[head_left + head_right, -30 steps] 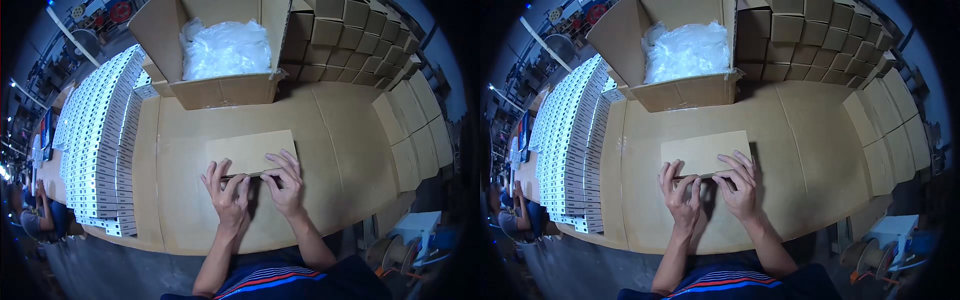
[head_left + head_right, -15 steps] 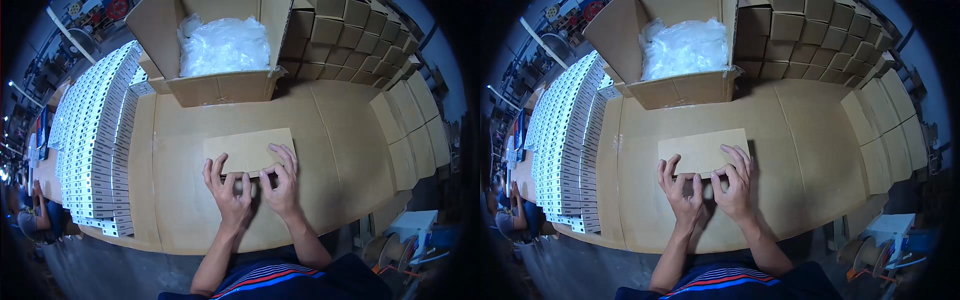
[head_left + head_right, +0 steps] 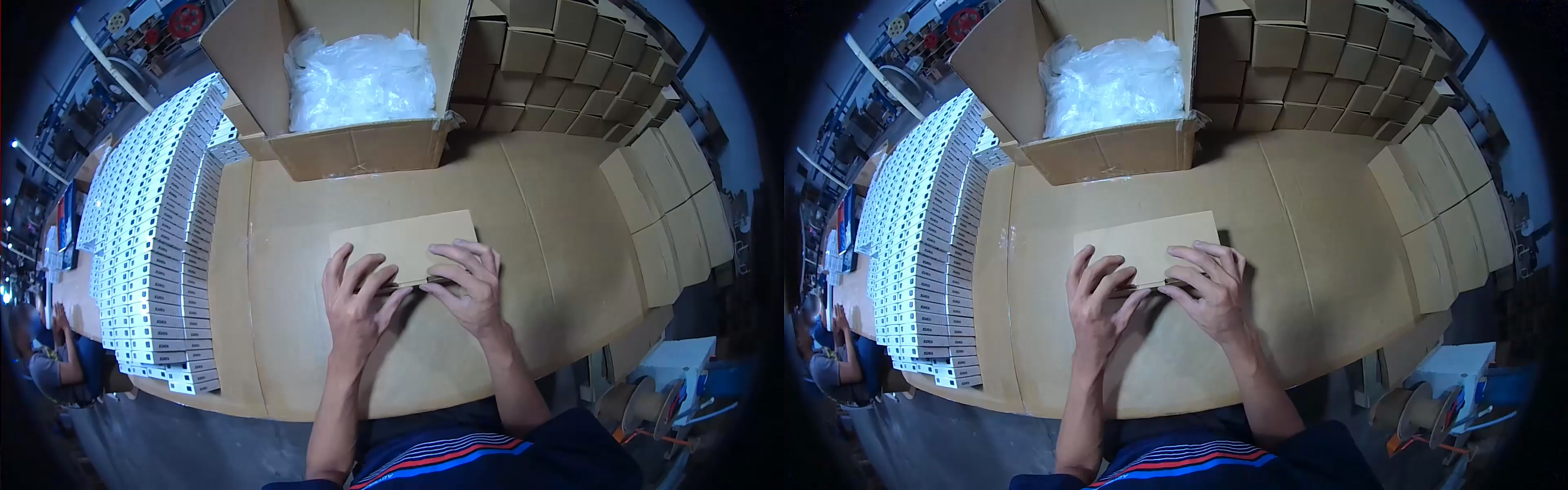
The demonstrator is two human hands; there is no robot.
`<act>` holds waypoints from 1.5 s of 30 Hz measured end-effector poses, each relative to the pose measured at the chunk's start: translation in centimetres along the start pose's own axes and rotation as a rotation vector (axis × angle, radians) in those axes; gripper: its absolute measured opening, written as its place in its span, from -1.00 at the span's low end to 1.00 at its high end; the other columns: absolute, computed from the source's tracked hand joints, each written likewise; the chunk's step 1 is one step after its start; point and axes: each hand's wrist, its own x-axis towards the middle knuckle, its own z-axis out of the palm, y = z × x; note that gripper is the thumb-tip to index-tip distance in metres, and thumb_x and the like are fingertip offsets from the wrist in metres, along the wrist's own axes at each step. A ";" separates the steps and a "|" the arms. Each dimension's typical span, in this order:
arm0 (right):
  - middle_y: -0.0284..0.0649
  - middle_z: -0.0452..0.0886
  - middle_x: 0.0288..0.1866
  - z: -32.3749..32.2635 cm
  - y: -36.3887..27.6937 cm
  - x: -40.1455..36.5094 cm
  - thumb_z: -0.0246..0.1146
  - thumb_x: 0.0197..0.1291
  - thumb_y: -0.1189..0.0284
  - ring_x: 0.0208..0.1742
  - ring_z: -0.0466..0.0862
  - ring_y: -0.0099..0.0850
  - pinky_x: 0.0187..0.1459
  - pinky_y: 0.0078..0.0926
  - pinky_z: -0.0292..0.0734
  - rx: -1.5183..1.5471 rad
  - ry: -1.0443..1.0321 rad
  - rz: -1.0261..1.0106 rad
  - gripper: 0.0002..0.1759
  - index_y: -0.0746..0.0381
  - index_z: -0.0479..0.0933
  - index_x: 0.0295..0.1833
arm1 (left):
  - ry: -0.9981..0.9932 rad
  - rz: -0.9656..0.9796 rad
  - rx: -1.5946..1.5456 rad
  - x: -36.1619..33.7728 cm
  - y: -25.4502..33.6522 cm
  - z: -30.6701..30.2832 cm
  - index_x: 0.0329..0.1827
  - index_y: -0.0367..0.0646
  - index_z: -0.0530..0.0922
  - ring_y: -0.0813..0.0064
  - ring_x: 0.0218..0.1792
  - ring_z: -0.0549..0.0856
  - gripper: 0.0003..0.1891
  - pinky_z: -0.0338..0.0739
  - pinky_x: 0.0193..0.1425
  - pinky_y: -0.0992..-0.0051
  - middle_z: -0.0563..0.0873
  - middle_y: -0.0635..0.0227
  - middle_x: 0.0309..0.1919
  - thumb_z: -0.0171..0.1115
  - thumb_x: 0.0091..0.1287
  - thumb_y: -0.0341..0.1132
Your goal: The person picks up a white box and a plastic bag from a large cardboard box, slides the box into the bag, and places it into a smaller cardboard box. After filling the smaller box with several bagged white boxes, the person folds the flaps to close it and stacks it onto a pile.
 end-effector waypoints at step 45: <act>-0.14 0.40 0.15 -24.6 18.6 -10.6 0.75 -0.07 0.13 0.26 0.42 -0.29 0.37 -0.24 0.36 0.132 0.630 0.537 0.02 0.23 0.21 0.31 | -0.767 0.117 -0.967 14.4 15.3 25.6 0.49 -0.44 0.33 0.26 0.27 0.70 -0.45 0.59 0.36 0.32 0.66 -0.10 0.29 0.26 0.46 -0.59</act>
